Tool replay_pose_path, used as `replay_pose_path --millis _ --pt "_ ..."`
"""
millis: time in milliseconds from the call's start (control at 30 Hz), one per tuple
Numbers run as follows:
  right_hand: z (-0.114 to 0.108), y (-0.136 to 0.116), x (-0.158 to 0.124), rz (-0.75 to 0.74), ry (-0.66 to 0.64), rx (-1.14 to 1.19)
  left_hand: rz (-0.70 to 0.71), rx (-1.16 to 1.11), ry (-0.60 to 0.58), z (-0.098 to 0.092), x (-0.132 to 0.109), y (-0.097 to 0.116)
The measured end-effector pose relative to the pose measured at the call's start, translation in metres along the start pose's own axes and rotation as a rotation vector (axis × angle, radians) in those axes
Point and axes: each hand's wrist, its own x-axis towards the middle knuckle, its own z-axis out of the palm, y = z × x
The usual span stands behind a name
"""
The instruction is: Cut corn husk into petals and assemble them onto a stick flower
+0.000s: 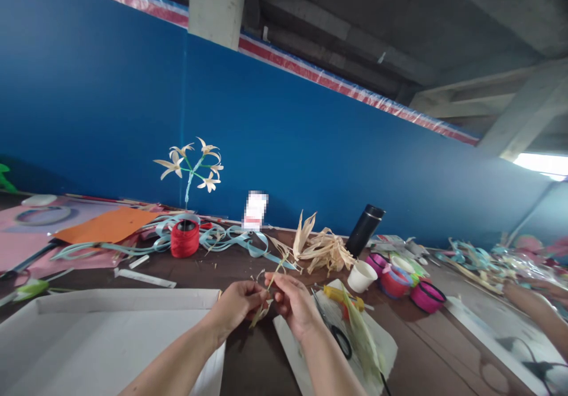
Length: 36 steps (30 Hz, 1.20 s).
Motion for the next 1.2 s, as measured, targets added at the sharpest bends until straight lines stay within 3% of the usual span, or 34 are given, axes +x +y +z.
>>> replay_pose_path --millis 667,933,1200 --pt "-0.002 0.003 0.005 -0.018 0.053 -0.118 0.025 0.129 0.006 -0.005 0.005 -0.009" --pt "0.001 -0.008 -0.004 -0.058 0.081 -0.252 0.105 0.329 0.036 -0.005 -0.002 0.0" --pt "-0.002 -0.004 0.001 -0.038 0.085 -0.156 0.109 0.402 0.057 -0.005 -0.005 0.007"
